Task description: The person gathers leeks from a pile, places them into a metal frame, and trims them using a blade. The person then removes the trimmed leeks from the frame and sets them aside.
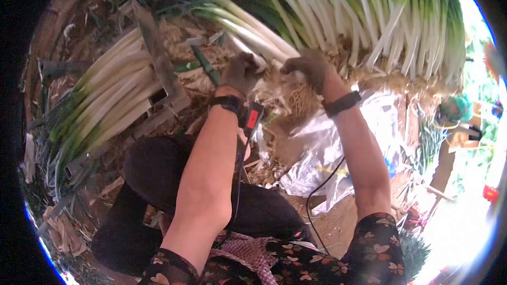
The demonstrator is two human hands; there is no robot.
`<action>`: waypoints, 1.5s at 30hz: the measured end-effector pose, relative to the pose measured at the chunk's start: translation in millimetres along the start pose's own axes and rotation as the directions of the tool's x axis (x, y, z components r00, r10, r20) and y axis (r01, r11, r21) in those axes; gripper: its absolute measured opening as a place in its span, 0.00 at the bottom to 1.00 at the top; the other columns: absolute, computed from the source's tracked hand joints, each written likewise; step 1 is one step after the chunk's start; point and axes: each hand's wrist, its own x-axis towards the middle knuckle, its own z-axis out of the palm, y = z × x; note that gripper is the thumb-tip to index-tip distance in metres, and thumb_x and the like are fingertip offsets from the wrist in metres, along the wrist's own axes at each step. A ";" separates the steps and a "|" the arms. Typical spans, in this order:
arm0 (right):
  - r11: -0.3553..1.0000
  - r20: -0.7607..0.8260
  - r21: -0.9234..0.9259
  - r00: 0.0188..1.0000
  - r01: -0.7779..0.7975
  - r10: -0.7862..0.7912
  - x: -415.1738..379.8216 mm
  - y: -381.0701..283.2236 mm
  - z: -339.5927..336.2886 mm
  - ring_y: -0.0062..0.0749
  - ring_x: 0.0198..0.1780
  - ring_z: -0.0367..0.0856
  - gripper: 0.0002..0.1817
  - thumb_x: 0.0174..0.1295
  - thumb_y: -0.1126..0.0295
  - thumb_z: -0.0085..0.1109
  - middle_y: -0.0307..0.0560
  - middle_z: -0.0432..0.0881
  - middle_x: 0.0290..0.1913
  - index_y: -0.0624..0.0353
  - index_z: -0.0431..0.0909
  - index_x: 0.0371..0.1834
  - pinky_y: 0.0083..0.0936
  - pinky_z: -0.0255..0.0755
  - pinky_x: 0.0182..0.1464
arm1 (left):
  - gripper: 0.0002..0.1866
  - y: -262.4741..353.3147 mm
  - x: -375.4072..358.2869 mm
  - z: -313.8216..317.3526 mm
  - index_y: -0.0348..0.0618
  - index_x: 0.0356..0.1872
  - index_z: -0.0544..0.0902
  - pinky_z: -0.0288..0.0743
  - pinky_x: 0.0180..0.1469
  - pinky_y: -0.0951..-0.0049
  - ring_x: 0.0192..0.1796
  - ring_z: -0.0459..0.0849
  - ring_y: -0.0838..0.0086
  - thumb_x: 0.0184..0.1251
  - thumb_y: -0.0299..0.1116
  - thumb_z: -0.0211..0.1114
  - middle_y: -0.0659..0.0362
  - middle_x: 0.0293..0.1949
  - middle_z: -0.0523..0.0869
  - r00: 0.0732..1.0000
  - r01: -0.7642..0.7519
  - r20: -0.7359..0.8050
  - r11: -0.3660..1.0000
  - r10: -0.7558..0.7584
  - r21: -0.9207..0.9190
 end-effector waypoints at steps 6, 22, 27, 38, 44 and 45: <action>0.934 0.033 0.093 0.938 -0.346 0.344 36.2 -18.2 -0.6 0.30 0.36 0.84 0.23 0.51 0.51 0.68 0.47 0.87 0.34 0.63 0.87 0.36 0.28 0.73 0.41 | 0.14 -20.1 6.3 40.9 0.45 0.50 0.79 0.81 0.39 0.70 0.38 0.85 0.68 0.62 0.30 0.63 0.58 0.40 0.85 0.854 -0.508 0.028 0.845 0.519 -0.168; 0.919 0.046 0.092 0.924 -0.383 0.381 31.2 -15.0 46.3 0.59 0.57 0.80 0.57 0.30 0.48 0.83 0.68 0.80 0.55 0.69 0.65 0.63 0.39 0.74 0.61 | 0.47 10.1 -6.9 10.8 0.46 0.63 0.70 0.67 0.51 0.42 0.49 0.77 0.54 0.56 0.78 0.57 0.52 0.47 0.78 0.673 0.739 0.632 0.310 -0.384 -0.598; 0.775 0.152 -0.334 0.781 -0.536 0.606 11.8 -142.9 12.9 0.54 0.48 0.85 0.45 0.49 0.57 0.72 0.66 0.81 0.52 0.70 0.60 0.66 0.39 0.82 0.47 | 0.56 -13.6 15.7 1.9 0.46 0.77 0.53 0.56 0.73 0.55 0.72 0.62 0.57 0.57 0.77 0.56 0.46 0.72 0.63 0.868 0.463 0.446 0.030 -0.218 -0.886; 0.780 0.339 0.541 0.930 -0.315 0.140 -13.5 -69.6 94.9 0.48 0.54 0.83 0.36 0.63 0.56 0.60 0.63 0.80 0.54 0.56 0.62 0.73 0.42 0.74 0.60 | 0.22 -42.5 -12.4 8.0 0.33 0.45 0.80 0.78 0.38 0.59 0.36 0.81 0.58 0.51 0.34 0.73 0.49 0.36 0.82 0.692 0.594 0.293 0.288 -0.660 -0.751; 0.698 0.024 0.364 0.756 -0.616 0.654 51.9 53.3 175.1 0.50 0.52 0.83 0.21 0.60 0.61 0.61 0.57 0.84 0.51 0.61 0.79 0.53 0.39 0.76 0.51 | 0.18 -45.8 -24.6 5.0 0.37 0.45 0.80 0.74 0.55 0.60 0.47 0.79 0.58 0.51 0.28 0.70 0.53 0.36 0.80 0.796 0.481 0.262 0.306 -0.546 -0.822; 0.671 -0.007 0.140 0.677 -0.728 0.736 67.3 42.6 177.2 0.54 0.53 0.82 0.21 0.61 0.60 0.60 0.60 0.83 0.53 0.62 0.79 0.52 0.42 0.75 0.52 | 0.18 -47.8 -24.7 2.8 0.37 0.45 0.80 0.74 0.55 0.60 0.47 0.79 0.58 0.51 0.28 0.70 0.53 0.36 0.80 0.794 0.483 0.256 0.319 -0.551 -0.815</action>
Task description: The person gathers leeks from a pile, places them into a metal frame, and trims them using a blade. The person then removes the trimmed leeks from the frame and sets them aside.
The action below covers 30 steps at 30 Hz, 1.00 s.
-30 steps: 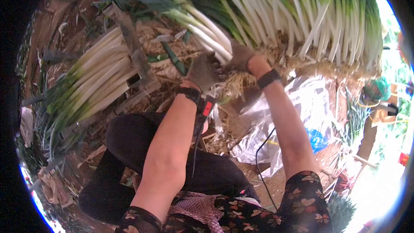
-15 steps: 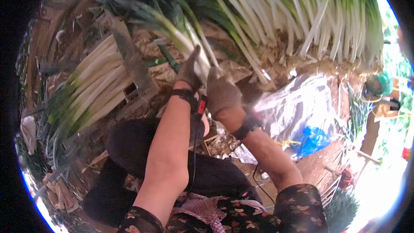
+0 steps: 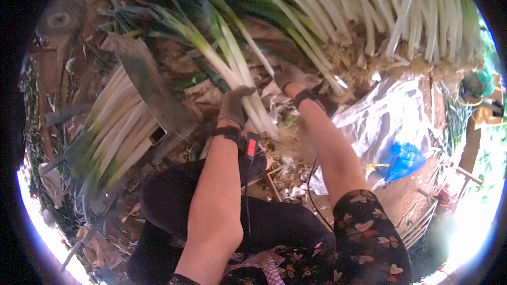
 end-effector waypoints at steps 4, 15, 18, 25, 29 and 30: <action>0.959 -0.241 -0.257 0.953 0.119 -0.183 23.8 15.6 67.4 0.59 0.56 0.79 0.24 0.59 0.55 0.62 0.66 0.80 0.54 0.61 0.78 0.53 0.47 0.73 0.55 | 0.20 -4.4 -4.2 -1.8 0.38 0.45 0.80 0.74 0.54 0.63 0.47 0.78 0.61 0.48 0.28 0.72 0.56 0.39 0.80 0.997 0.083 -0.005 0.995 -0.083 -0.049; 0.778 -0.058 0.535 0.933 0.330 -0.356 -62.3 -13.5 -89.3 0.45 0.46 0.86 0.18 0.68 0.54 0.55 0.56 0.86 0.44 0.57 0.76 0.50 0.38 0.78 0.45 | 0.28 -2.3 -5.7 18.3 0.42 0.57 0.74 0.73 0.57 0.62 0.49 0.77 0.63 0.57 0.40 0.73 0.57 0.45 0.79 0.990 0.116 0.116 0.922 -0.078 -0.370; 0.697 -0.122 0.410 0.793 0.588 -0.597 -113.7 -8.4 -83.4 0.51 0.42 0.82 0.14 0.63 0.63 0.57 0.54 0.83 0.40 0.56 0.79 0.49 0.39 0.74 0.44 | 0.31 9.0 -9.3 29.1 0.43 0.58 0.74 0.71 0.60 0.64 0.52 0.77 0.64 0.58 0.45 0.74 0.58 0.47 0.78 0.976 0.216 0.130 0.864 -0.175 -0.454; 0.775 0.185 -0.224 0.806 0.591 -0.562 -152.7 9.9 -77.5 0.51 0.41 0.85 0.19 0.53 0.65 0.62 0.53 0.86 0.38 0.51 0.81 0.50 0.42 0.78 0.43 | 0.35 -13.7 5.5 14.3 0.40 0.60 0.72 0.77 0.53 0.57 0.49 0.79 0.60 0.53 0.40 0.76 0.53 0.47 0.79 0.990 0.132 0.066 0.980 -0.123 -0.151; 0.902 0.313 0.402 0.903 0.156 -0.295 -150.7 -31.2 -107.0 0.58 0.58 0.79 0.35 0.68 0.53 0.54 0.70 0.78 0.57 0.70 0.64 0.68 0.41 0.74 0.57 | 0.29 -6.1 6.4 18.5 0.41 0.57 0.74 0.78 0.51 0.59 0.48 0.80 0.61 0.54 0.36 0.74 0.53 0.45 0.80 0.988 0.144 0.076 0.984 -0.137 -0.105; 0.904 0.310 0.394 0.901 0.168 -0.303 -152.1 -49.8 -101.2 0.58 0.58 0.79 0.35 0.68 0.53 0.54 0.70 0.78 0.57 0.70 0.64 0.68 0.41 0.74 0.57 | 0.29 -8.8 4.2 23.8 0.41 0.57 0.74 0.78 0.51 0.59 0.48 0.80 0.61 0.54 0.36 0.74 0.53 0.45 0.80 0.989 0.134 0.079 0.984 -0.126 -0.115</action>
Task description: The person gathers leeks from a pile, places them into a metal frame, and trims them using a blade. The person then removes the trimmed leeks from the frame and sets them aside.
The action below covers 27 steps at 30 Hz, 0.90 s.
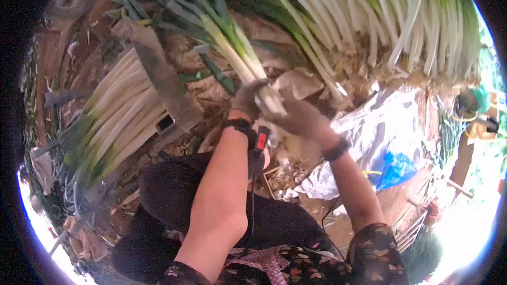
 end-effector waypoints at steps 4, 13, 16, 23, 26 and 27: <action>0.822 -0.017 -0.569 1.000 -0.002 -0.009 41.5 -0.7 35.5 0.59 0.57 0.79 0.47 0.56 0.50 0.66 0.69 0.79 0.56 0.67 0.56 0.73 0.43 0.76 0.57 | 0.25 -3.6 22.4 -7.7 0.42 0.55 0.77 0.79 0.47 0.61 0.46 0.82 0.62 0.57 0.35 0.75 0.56 0.43 0.83 0.994 -0.099 0.056 0.995 0.097 0.028; 0.921 -0.175 -0.388 0.980 0.018 -0.093 0.3 -17.0 -32.4 0.48 0.48 0.85 0.44 0.35 0.61 0.78 0.61 0.84 0.46 0.63 0.72 0.60 0.39 0.78 0.52 | 0.36 51.2 -39.8 24.9 0.39 0.57 0.78 0.76 0.51 0.61 0.50 0.81 0.65 0.53 0.55 0.76 0.54 0.47 0.84 0.988 -0.019 0.155 0.999 0.024 -0.030; 0.880 -0.041 -0.473 0.996 0.048 -0.077 -57.2 -7.6 -40.6 0.49 0.47 0.84 0.46 0.32 0.62 0.78 0.59 0.85 0.45 0.65 0.71 0.61 0.39 0.77 0.50 | 0.35 10.5 0.1 23.7 0.43 0.59 0.76 0.78 0.56 0.66 0.53 0.79 0.69 0.54 0.50 0.78 0.58 0.50 0.82 0.900 -0.379 0.142 0.900 0.413 -0.215; 0.858 -0.126 -0.492 0.987 -0.147 0.097 -170.9 -61.8 -38.3 0.57 0.43 0.84 0.47 0.33 0.68 0.72 0.64 0.84 0.42 0.62 0.67 0.66 0.44 0.78 0.48 | 0.29 30.8 -52.2 41.0 0.47 0.55 0.81 0.75 0.56 0.66 0.52 0.80 0.70 0.59 0.56 0.72 0.62 0.47 0.83 0.944 -0.175 0.138 0.811 0.299 -0.558; 0.875 -0.231 -0.413 0.959 -0.251 0.166 -215.5 -101.1 -38.0 0.58 0.43 0.84 0.48 0.35 0.69 0.69 0.66 0.83 0.42 0.60 0.64 0.69 0.46 0.78 0.48 | 0.30 59.2 -83.8 63.1 0.46 0.56 0.80 0.75 0.55 0.68 0.49 0.81 0.71 0.62 0.58 0.68 0.61 0.48 0.83 0.841 -0.437 0.082 0.760 0.535 -0.480; 0.875 -0.237 -0.418 0.959 -0.244 0.155 -227.4 -107.5 -39.0 0.58 0.43 0.84 0.48 0.35 0.69 0.69 0.66 0.83 0.42 0.60 0.64 0.69 0.46 0.78 0.48 | 0.31 72.8 -93.8 72.4 0.46 0.57 0.79 0.76 0.54 0.69 0.48 0.82 0.71 0.63 0.59 0.67 0.61 0.48 0.83 0.817 -0.415 0.119 0.719 0.564 -0.557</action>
